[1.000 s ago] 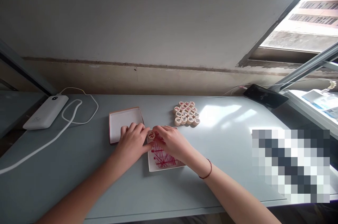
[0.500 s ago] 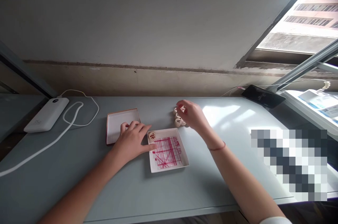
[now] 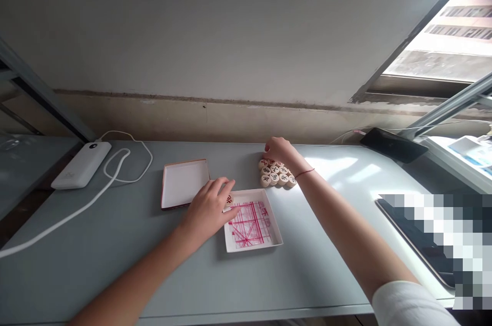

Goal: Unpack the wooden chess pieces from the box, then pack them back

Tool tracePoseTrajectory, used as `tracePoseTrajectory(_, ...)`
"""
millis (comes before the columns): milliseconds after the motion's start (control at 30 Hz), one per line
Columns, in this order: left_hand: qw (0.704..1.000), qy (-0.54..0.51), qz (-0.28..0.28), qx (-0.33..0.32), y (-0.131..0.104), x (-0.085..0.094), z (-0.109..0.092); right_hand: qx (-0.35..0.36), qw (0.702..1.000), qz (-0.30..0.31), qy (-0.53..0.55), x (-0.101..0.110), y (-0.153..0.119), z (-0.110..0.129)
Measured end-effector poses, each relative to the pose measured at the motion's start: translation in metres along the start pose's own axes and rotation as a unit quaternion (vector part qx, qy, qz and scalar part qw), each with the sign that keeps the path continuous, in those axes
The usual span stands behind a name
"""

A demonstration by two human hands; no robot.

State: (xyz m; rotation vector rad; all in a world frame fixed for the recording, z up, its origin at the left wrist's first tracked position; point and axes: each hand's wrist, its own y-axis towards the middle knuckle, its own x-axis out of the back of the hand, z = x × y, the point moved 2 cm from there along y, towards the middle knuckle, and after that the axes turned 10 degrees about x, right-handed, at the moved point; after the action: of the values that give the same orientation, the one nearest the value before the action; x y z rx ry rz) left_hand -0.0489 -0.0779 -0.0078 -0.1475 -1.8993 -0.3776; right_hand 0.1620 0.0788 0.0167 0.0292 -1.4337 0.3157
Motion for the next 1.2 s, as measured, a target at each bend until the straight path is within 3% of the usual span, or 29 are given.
tracePoseTrajectory(100,0.999,0.009,0.023,0.024,0.001,0.0,-0.006,0.03,0.997,-0.058,0.051,0.01,-0.016,0.008)
tracePoseTrajectory(200,0.998,0.043,0.024,0.043,0.002,0.001,-0.011,0.104,0.968,-0.108,0.2,0.013,-0.052,0.026)
tracePoseTrajectory(300,0.996,0.065,0.032,0.05,0.002,-0.002,-0.013,0.177,0.937,-0.072,0.292,-0.002,-0.09,0.044)
tracePoseTrajectory(433,0.996,0.069,0.047,0.042,0.002,-0.006,-0.016,0.246,0.913,-0.072,0.318,-0.029,-0.119,0.056)
tracePoseTrajectory(567,0.994,0.073,0.064,0.049,0.002,-0.005,-0.022,0.288,0.92,-0.074,0.254,-0.044,-0.126,0.062)
tracePoseTrajectory(733,0.994,0.06,0.079,0.05,0.004,-0.001,-0.02,0.323,0.93,-0.093,0.148,-0.046,-0.129,0.063)
tracePoseTrajectory(1000,0.99,0.059,0.127,0.028,0.01,-0.002,-0.023,0.3,0.935,-0.101,0.16,-0.045,-0.132,0.058)
tracePoseTrajectory(1200,0.996,-0.014,0.091,0.003,0.004,-0.004,-0.01,0.316,0.937,-0.092,0.118,-0.051,-0.133,0.063)
